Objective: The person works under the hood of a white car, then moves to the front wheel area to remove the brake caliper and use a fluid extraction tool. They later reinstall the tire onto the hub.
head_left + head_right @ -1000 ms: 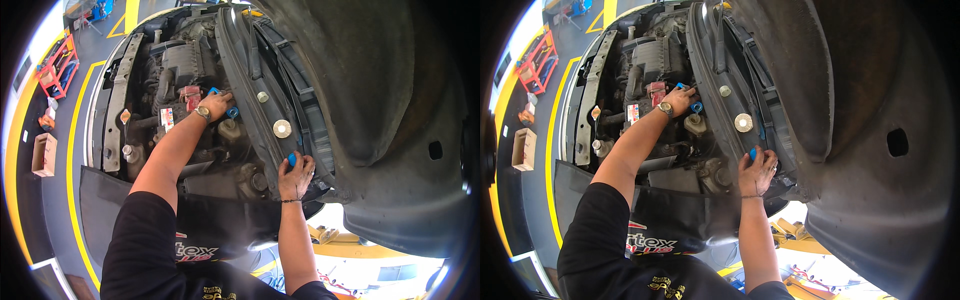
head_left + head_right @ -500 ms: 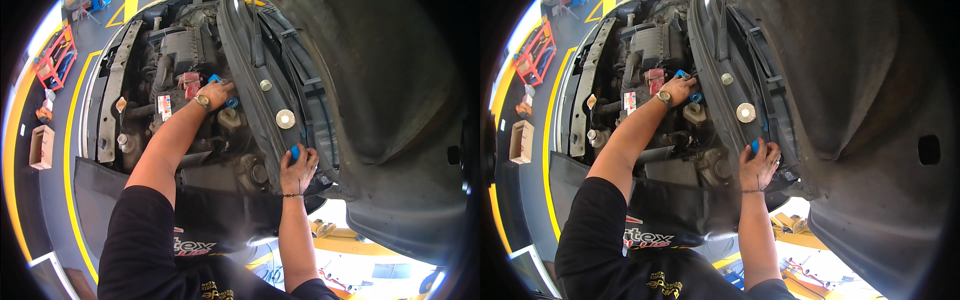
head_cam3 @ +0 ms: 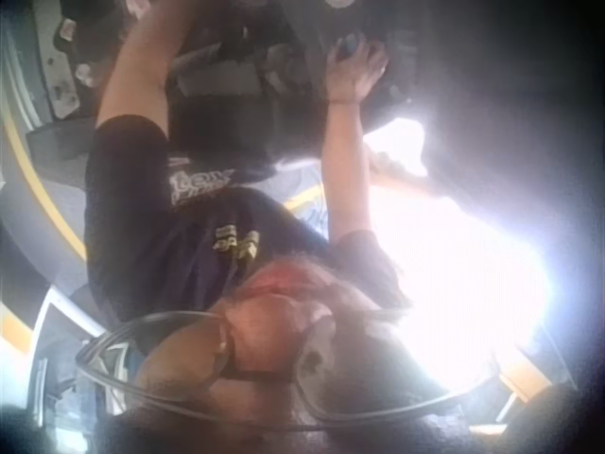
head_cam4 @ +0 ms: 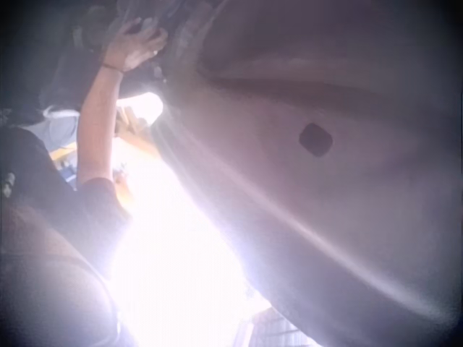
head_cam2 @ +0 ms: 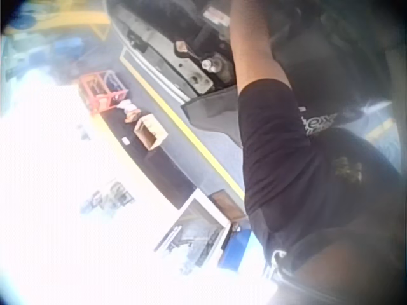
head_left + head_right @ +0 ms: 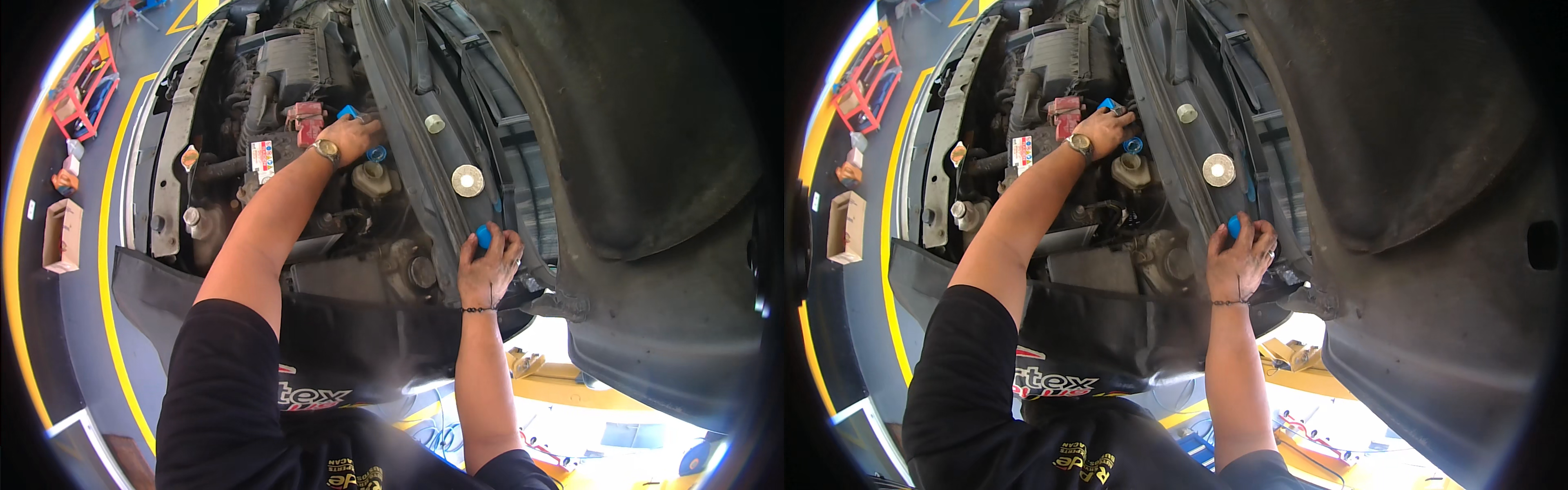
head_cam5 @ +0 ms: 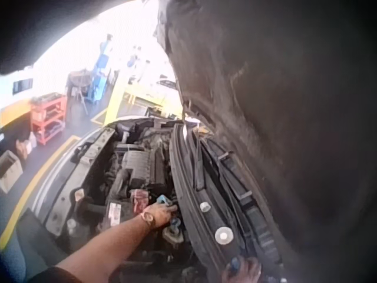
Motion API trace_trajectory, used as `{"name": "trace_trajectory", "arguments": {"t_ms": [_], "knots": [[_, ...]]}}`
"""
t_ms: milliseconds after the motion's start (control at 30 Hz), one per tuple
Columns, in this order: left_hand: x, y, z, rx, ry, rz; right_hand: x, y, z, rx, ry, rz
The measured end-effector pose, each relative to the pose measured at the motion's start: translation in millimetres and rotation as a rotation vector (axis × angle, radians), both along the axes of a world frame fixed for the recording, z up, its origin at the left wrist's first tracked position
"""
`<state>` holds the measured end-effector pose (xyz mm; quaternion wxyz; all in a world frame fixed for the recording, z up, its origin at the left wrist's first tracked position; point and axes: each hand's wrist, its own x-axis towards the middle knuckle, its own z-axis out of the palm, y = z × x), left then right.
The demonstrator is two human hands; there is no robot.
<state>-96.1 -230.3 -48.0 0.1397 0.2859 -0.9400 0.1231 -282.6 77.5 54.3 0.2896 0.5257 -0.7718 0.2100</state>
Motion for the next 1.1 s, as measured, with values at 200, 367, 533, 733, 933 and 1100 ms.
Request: {"name": "trace_trajectory", "arguments": {"t_ms": [200,367,533,733,933,1100], "knots": [[0.0,-3.0,-3.2,-0.004,0.013,0.0,-0.6,-1.5,-0.1,-0.017,0.027,0.02],[-0.5,-0.3,-0.2,0.005,0.015,-0.013,-0.6,-0.4,0.2,-0.012,0.02,0.014],[0.0,0.9,2.7,0.001,0.003,0.004,-0.5,-0.9,-0.2,-0.003,0.006,0.006],[2.0,1.2,3.1,-0.002,0.014,-0.011,-2.0,-0.7,-2.7,-0.003,-0.002,0.001],[2.9,5.6,8.2,0.03,0.048,-0.02,-0.5,-1.0,-0.9,0.004,-0.008,-0.002],[1.4,1.1,4.1,0.001,0.018,-0.027,-1.4,-1.1,-1.4,-0.003,0.009,0.009]]}}
